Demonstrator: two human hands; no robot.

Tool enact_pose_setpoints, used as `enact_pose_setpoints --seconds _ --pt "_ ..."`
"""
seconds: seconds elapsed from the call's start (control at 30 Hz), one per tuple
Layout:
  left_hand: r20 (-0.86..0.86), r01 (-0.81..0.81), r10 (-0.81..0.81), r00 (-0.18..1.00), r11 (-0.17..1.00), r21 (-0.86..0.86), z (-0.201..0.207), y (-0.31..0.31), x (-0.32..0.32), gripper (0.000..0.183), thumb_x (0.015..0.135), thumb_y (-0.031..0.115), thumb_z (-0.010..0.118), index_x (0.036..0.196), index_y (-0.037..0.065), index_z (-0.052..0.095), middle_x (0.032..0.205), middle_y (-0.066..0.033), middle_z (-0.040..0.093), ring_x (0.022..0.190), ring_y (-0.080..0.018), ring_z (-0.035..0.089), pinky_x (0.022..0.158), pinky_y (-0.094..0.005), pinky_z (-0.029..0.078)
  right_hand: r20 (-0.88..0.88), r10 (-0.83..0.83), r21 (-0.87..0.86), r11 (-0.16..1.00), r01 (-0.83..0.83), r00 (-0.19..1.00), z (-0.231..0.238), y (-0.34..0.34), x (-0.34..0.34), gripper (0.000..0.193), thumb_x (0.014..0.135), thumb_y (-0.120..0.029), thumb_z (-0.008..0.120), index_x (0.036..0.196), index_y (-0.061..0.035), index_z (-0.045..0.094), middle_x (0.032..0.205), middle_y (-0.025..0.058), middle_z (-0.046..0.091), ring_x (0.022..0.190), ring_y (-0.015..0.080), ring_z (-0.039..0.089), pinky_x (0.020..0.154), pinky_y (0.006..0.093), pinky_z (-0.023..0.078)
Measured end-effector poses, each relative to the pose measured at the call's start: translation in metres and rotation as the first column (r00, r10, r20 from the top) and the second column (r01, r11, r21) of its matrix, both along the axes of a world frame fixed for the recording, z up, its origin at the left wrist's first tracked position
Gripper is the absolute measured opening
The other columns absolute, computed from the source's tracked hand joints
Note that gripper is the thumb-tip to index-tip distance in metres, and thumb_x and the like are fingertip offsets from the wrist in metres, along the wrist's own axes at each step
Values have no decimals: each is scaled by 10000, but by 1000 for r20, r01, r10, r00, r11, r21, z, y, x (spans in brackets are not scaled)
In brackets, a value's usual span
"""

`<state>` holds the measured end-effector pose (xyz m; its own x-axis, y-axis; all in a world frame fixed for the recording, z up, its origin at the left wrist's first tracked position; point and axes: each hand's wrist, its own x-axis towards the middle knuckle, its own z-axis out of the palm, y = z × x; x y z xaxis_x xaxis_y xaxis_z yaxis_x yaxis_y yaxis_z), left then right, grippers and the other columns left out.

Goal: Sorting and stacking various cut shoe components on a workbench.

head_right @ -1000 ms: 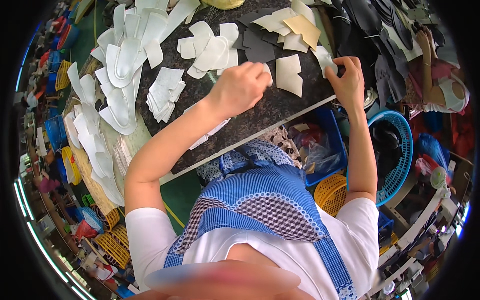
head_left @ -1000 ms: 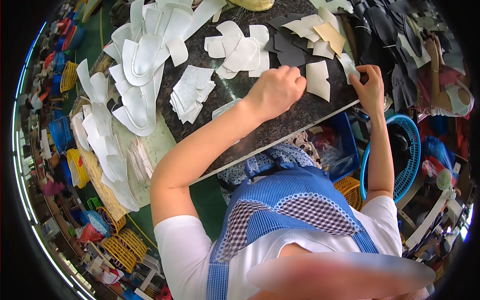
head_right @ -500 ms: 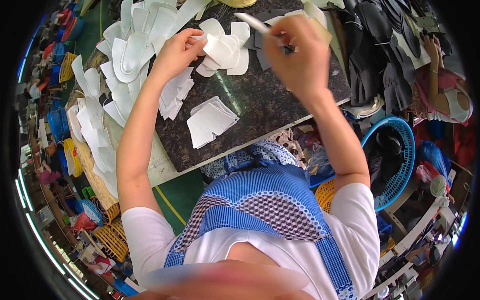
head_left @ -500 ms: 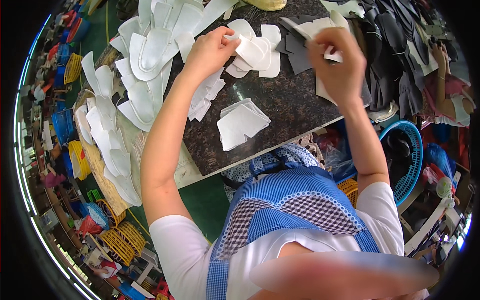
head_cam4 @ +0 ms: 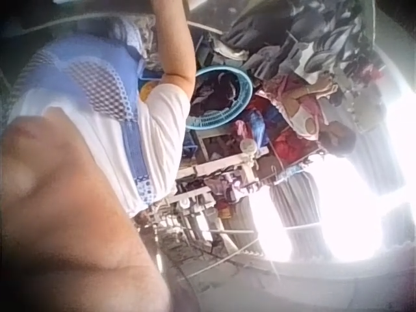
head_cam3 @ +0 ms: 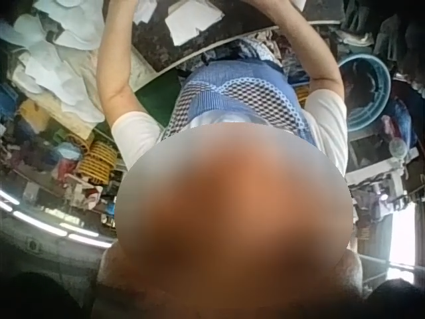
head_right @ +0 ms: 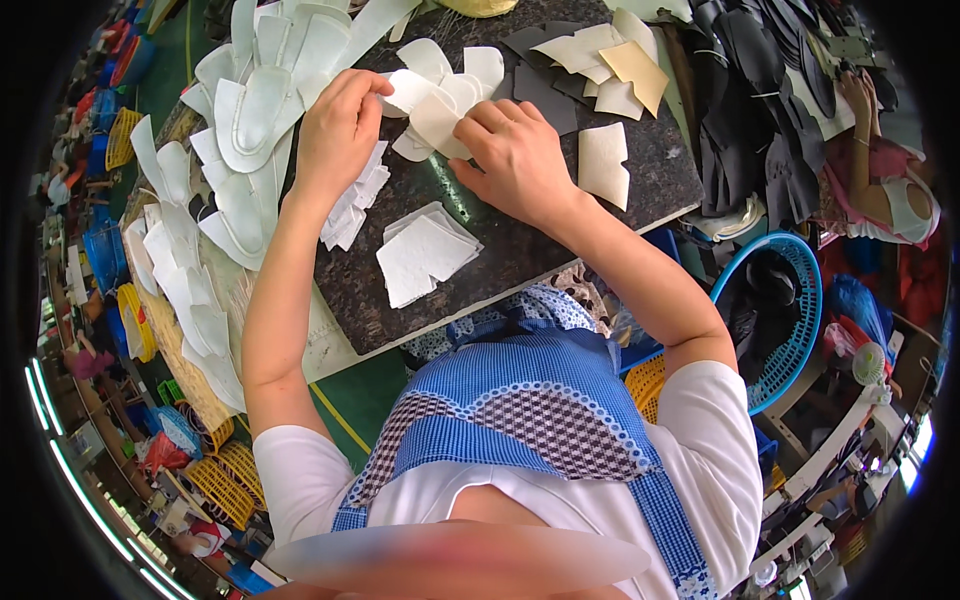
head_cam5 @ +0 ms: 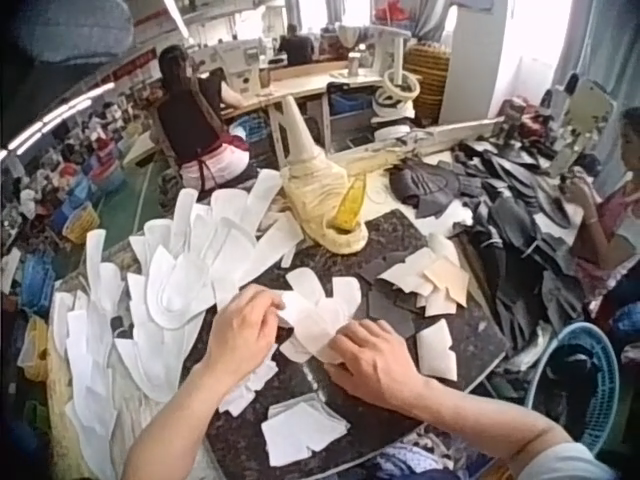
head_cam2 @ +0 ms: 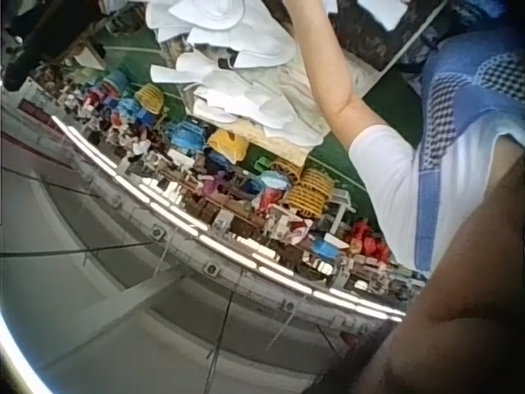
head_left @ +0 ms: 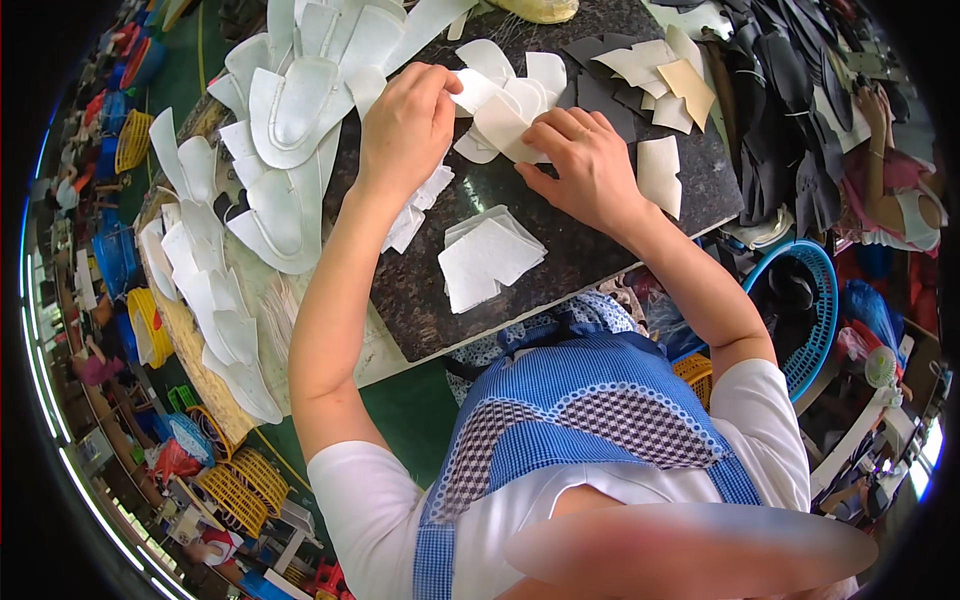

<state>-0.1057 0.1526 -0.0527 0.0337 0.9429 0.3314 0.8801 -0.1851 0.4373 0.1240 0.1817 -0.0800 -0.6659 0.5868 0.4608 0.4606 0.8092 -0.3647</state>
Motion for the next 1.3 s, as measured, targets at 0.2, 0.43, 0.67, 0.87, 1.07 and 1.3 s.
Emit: enact_pose_setpoints --seconds 0.2,0.43,0.67,0.87,1.07,1.3 --pt "-349 78 -58 936 996 45 -10 1 -3 265 827 4 574 1046 53 716 1197 -125 620 1100 -315 591 957 -401 489 80 21 51 998 -25 997 -4 5 2 176 761 -190 749 850 -78 646 901 52 605 859 243 612 764 367 483" --pt "-345 128 -102 933 990 52 -4 0 -6 301 831 2 560 1099 48 687 1204 -139 640 1152 -312 588 1006 -420 475 -10 14 -91 996 -15 1000 3 10 6 225 760 -228 770 821 -71 621 886 71 594 860 274 607 766 388 507" --pt "151 95 -73 986 985 -147 -2 -5 4 395 877 -44 485 1254 52 548 1076 -147 711 1000 -283 708 855 -380 558 46 -103 -214 970 111 994 2 6 -1 252 760 -196 784 877 -56 609 898 96 605 879 283 616 757 398 514" --pt "302 53 -25 953 995 -85 4 -13 -6 369 869 13 525 1231 67 571 1091 -142 709 977 -267 712 806 -369 575 -53 -146 -556 826 92 988 12 16 -2 265 764 -167 762 928 -38 601 837 105 671 748 305 656 679 397 520" --pt "202 200 -157 967 957 -211 -8 -14 11 493 874 -20 523 1355 90 512 1186 -116 689 1103 -262 669 897 -355 538 -45 -126 -545 834 81 991 7 15 -8 252 774 -173 771 983 -75 670 886 84 678 792 290 673 713 395 540" --pt "209 191 -152 966 964 -182 -13 -10 9 563 845 -46 492 1387 106 474 1163 -135 688 1089 -308 664 893 -400 537 -143 -47 -60 997 38 989 3 4 -5 117 818 -160 752 894 -75 727 954 62 666 816 262 675 668 350 540"
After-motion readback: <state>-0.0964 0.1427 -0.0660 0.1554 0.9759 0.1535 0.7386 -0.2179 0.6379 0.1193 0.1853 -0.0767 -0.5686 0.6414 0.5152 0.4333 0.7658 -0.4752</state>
